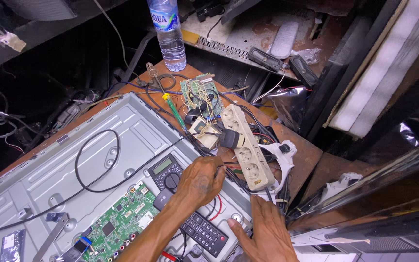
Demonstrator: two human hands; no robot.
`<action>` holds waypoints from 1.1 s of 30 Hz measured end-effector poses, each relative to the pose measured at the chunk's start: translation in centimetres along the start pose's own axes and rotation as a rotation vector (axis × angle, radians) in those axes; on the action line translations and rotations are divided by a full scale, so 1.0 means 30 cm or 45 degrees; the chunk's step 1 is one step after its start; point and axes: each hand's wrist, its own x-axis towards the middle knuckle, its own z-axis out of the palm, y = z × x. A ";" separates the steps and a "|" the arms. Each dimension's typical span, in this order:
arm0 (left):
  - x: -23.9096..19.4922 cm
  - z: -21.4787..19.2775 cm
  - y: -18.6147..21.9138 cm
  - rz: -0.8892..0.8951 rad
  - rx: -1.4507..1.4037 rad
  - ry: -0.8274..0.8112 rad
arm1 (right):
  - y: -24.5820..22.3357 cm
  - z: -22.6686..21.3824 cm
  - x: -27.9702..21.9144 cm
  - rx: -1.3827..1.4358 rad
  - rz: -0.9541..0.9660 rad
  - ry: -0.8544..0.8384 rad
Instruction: The person works on the back of a disassembled flat-screen TV, handling wires and small circuit boards. They strip and twist wires, apply electrical tape, and use a multimeter and a voltage tester to check connections on the mainboard and power supply.
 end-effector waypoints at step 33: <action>-0.013 0.079 -0.068 0.181 0.274 0.222 | -0.048 0.000 -0.019 -0.117 -0.079 0.130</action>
